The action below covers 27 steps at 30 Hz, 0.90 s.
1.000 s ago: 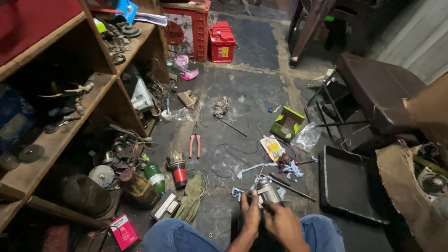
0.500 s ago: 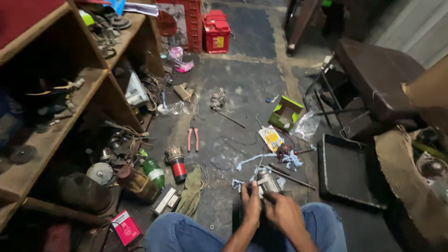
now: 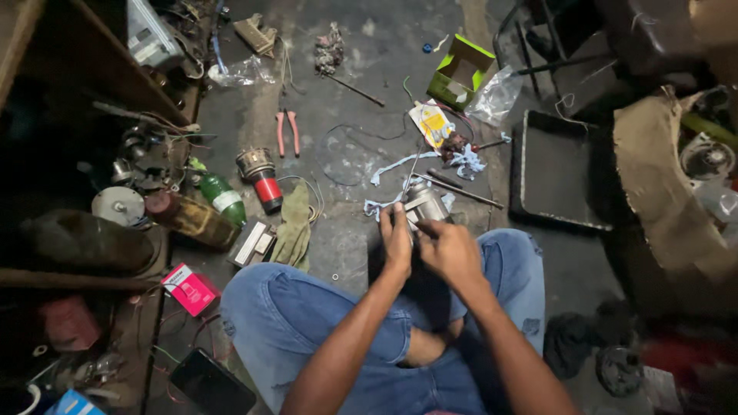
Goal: The person sits on the workshop floor and works on a starter motor in their lap, prying at its housing by hand, using pliers to grip parts, and using a socket wrench to loosen bolts while turning the unit over to reach different sides.
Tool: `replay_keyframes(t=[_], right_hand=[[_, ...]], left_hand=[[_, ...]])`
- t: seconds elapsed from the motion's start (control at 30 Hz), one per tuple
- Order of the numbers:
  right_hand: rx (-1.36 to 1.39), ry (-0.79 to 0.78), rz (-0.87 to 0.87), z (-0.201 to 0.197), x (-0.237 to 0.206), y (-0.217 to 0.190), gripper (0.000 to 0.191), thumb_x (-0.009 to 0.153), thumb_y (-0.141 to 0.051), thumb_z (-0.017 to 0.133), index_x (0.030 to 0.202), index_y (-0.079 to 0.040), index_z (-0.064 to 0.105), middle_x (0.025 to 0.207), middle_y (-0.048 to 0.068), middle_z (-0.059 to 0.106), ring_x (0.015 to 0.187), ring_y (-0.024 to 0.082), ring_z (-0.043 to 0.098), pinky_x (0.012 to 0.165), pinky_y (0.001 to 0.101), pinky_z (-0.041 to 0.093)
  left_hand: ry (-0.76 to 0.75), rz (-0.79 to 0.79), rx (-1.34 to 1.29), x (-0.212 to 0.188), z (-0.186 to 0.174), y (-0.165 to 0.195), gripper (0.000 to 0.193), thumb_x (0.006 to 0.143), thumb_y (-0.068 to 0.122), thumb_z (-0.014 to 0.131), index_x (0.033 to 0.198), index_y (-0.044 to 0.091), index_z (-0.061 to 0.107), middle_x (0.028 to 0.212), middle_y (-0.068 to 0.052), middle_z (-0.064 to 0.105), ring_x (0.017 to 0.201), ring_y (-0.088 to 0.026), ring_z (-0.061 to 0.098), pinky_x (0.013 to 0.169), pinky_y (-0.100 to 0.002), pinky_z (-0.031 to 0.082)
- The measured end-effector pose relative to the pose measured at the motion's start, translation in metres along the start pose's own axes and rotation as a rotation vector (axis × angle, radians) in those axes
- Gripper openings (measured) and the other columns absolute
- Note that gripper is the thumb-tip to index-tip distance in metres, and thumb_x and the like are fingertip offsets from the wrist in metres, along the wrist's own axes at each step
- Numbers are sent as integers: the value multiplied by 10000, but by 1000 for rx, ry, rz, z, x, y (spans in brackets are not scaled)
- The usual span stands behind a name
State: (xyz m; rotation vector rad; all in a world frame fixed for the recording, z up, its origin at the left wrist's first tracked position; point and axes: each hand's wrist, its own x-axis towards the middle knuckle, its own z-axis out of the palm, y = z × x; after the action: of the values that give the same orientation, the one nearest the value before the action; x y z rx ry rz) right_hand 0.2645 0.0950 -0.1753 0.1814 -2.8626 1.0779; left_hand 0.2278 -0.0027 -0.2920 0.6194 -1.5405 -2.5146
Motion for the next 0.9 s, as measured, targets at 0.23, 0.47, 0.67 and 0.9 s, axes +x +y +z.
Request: replay_keyframes(t=[0.23,0.47,0.67,0.9], right_hand=[[-155,-6,61,-3,0,-11,292,827,-251,680,1076,-154,796,843,240,723,778,447,704,725,528,569],[-151,36,67,3,-3,-7,292,833,-222,679,1092,-143,790,818,261,704,769,456,694,716,532,564],[-92,11,41,3,-2,-8,297,821,-224,687,1089,-139,782,798,244,712,765,438,705,722,515,573],[-174,-55,6,-9,-4,-7,266,803,-233,703,1037,-150,801,799,228,716,754,438,699,705,521,568]], left_hand=[[34,-13,56,-4,1,5,463,1017,468,529,1251,71,578,1190,-95,604,1095,-207,554,973,-359,451],[5,-91,-172,-1,-2,2,389,1055,407,488,1238,72,567,1129,-76,599,1029,-199,554,917,-364,465],[11,15,-93,-2,-3,2,286,1064,304,487,1221,84,580,1139,-37,611,1052,-157,568,952,-327,468],[-9,-34,-112,-6,-4,5,254,1076,271,476,1204,77,578,1125,-59,620,1034,-171,580,925,-347,483]])
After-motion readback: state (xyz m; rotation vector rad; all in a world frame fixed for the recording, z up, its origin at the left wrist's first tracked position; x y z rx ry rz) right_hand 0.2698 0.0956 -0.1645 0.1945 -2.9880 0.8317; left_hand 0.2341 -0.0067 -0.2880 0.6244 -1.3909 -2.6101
